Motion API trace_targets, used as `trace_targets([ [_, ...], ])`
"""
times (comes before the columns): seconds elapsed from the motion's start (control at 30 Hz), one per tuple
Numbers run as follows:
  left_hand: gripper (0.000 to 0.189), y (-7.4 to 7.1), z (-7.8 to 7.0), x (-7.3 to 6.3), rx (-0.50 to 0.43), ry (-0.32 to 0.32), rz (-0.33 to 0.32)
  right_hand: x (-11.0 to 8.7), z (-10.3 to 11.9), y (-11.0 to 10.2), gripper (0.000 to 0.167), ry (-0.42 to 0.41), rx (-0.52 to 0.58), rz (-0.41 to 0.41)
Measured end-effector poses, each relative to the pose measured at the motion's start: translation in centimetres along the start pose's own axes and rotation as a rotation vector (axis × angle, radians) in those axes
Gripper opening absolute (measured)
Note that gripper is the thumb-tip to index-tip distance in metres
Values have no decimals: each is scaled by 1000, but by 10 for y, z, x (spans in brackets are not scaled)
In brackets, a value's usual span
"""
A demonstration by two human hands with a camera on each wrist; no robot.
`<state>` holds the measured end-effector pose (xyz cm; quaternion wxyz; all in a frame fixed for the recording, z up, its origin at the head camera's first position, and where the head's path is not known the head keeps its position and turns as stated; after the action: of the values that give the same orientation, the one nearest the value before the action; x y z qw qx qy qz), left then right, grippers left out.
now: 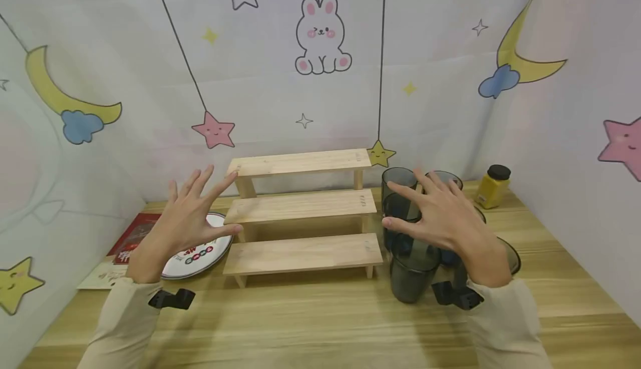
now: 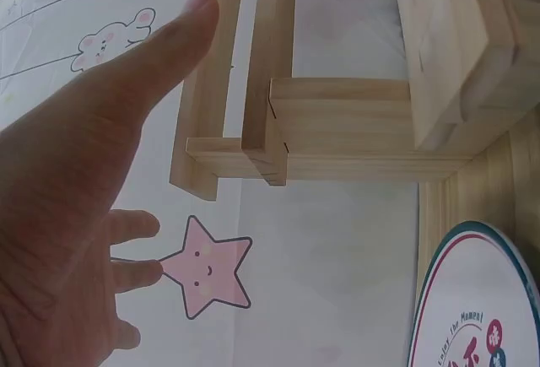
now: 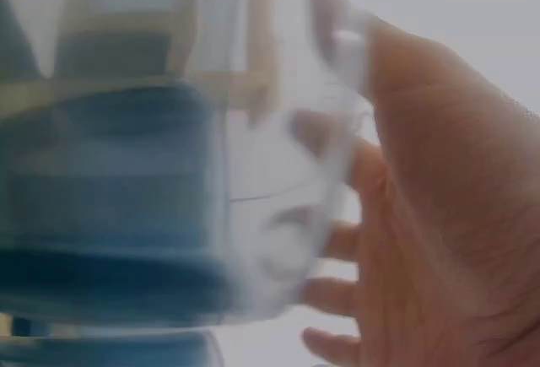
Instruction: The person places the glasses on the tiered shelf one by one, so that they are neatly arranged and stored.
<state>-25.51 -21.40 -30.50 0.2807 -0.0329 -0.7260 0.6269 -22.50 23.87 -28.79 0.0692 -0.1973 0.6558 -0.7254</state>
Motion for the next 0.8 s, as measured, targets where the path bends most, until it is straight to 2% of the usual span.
trace_targets([
  [0.17, 105, 6, 0, 5, -44, -3, 5, -4, 2, -4, 78, -8, 17, 54],
  [0.33, 103, 11, 1, 11, -106, -10, 9, -9, 2, -8, 77, -60, 23, 74],
  [0.53, 104, 15, 8, 20, -195, -36, 10, -17, -1, -12, 79, -109, 122, 100],
  [0.73, 102, 18, 12, 23, -262, -40, 22, -21, -4, -10, 85, -135, 204, 195],
  [0.8, 102, 19, 12, 23, -283, -43, 35, -22, -5, -11, 85, -136, 210, 204],
])
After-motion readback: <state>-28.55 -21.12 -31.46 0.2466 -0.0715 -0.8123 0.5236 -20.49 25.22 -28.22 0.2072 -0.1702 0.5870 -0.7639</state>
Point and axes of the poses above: each hand's wrist, its own x-axis towards the middle knuckle, its own y-axis out of the palm, z = x × y, the point moved 2 cm from there along x, towards the middle knuckle, and after that the axes turned 3 degrees about -x, right-handed, at the moved point
